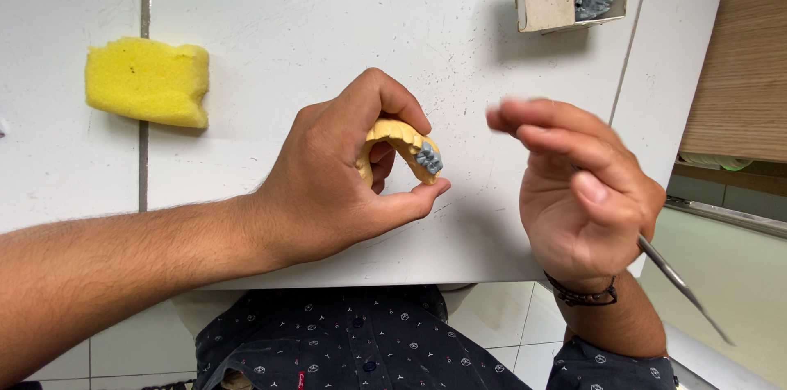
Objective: The person holds a yellow plaster dental model with blue wax teeth in one hand and uses a metal wax carving instrument in the other to shape, press, and smooth the wax, rotating the model to work different tooth areas throughout the clip.
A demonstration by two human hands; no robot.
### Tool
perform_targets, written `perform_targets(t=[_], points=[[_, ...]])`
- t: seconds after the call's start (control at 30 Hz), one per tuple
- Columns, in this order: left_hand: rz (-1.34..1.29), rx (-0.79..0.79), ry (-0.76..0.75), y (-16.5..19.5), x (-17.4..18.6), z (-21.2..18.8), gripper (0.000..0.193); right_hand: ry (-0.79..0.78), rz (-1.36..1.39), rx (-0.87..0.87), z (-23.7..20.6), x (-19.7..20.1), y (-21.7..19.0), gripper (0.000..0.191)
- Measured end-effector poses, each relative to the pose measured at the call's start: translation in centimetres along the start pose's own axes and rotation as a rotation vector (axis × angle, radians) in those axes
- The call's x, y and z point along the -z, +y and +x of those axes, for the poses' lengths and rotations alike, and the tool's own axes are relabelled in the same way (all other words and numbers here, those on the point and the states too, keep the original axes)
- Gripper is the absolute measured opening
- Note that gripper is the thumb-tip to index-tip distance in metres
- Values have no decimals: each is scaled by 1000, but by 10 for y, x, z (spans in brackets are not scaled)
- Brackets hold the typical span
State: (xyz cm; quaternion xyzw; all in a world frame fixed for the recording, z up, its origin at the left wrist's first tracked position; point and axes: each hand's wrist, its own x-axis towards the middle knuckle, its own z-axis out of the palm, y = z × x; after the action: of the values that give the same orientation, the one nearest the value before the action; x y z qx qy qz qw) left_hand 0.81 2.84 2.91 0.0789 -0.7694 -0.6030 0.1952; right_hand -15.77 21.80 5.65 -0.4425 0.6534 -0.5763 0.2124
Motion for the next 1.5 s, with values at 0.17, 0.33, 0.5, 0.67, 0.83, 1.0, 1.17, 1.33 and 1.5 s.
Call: perform_targets(t=[0.17, 0.33, 0.5, 0.67, 0.83, 1.0, 1.17, 1.33, 1.5], points=[[-13, 28, -12, 0, 0, 0, 46, -92, 271, -11, -3, -2, 3, 68], [1, 30, -10, -1, 1, 1, 46, -76, -108, 73, 6, -7, 3, 24], [0, 16, 6, -2, 1, 0, 45, -184, -240, 187, 12, -13, -7, 20], [0, 15, 22, -3, 0, 0, 44, -177, -221, 189, 12, -15, -8, 20], [11, 14, 37, -2, -1, 0, 42, -159, -238, 230, 5, -18, -3, 28], [16, 12, 35, -2, -1, 1, 42, -154, -255, 228, 1, -21, -2, 31], [15, 13, 37, -2, -1, 1, 42, -146, -276, 227, 0, -23, -3, 29], [24, 8, 35, -3, -2, 1, 41, -152, -303, 256, 2, -24, -2, 29], [14, 10, 37, -3, -2, 1, 41, -159, -329, 275, 4, -24, -3, 30]])
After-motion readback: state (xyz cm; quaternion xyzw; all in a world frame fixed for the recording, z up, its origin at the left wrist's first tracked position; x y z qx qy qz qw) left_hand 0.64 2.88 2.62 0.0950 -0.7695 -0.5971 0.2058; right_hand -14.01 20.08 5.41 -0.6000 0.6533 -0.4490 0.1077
